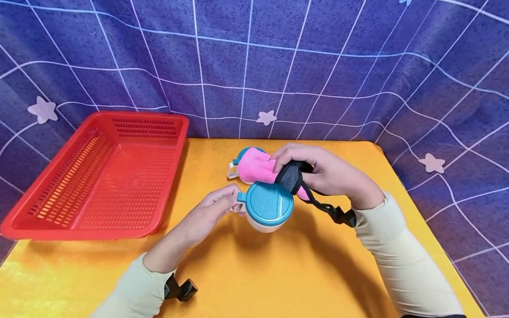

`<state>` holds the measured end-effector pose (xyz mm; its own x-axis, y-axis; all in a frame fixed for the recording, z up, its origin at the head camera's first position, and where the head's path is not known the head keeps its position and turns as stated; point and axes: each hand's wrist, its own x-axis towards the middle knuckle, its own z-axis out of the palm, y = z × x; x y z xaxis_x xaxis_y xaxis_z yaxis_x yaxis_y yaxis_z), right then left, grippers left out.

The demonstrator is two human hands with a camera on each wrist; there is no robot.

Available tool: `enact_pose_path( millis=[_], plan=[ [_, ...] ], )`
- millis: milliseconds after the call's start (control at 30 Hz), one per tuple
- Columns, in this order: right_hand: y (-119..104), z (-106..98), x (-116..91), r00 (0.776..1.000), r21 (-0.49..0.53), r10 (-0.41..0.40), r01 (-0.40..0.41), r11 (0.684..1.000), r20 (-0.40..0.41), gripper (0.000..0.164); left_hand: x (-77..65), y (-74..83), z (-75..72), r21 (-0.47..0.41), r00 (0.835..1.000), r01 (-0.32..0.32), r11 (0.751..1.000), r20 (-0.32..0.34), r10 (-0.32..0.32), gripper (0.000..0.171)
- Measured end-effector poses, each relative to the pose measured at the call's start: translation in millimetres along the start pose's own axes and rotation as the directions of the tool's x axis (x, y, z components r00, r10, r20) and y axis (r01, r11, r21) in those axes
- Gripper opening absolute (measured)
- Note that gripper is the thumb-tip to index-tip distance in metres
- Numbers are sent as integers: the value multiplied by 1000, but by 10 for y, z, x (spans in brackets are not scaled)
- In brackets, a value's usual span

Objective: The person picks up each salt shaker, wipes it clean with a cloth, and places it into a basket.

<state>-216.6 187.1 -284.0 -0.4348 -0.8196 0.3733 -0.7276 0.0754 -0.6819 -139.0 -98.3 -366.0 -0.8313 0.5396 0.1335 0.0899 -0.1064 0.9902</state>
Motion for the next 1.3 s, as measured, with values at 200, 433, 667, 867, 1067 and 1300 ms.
enact_pose_path(
  millis=[200,433,667,867,1067,1300],
  plan=[
    [94,30,1,998,43,62,-63,997,21,29,-12,20,5,37,1000,-2,999,6,2,26],
    [322,107,-34,985,167,145,-159,973,92,29,-20,25,28,69,1000,0,998,17,-2,25],
    [334,125,-62,971,133,218,-231,964,102,27,-5,16,27,56,1000,1,998,10,-1,26],
    [126,25,-4,980,31,181,-183,983,78,25,6,8,17,73,1000,7,997,-2,-7,25],
    [-62,-42,108,981,-54,130,-124,991,141,25,6,10,26,105,1000,9,994,-5,-8,25],
    [-14,-19,167,976,-96,107,-90,991,190,28,3,29,58,113,1000,-18,993,28,15,26]
  ],
)
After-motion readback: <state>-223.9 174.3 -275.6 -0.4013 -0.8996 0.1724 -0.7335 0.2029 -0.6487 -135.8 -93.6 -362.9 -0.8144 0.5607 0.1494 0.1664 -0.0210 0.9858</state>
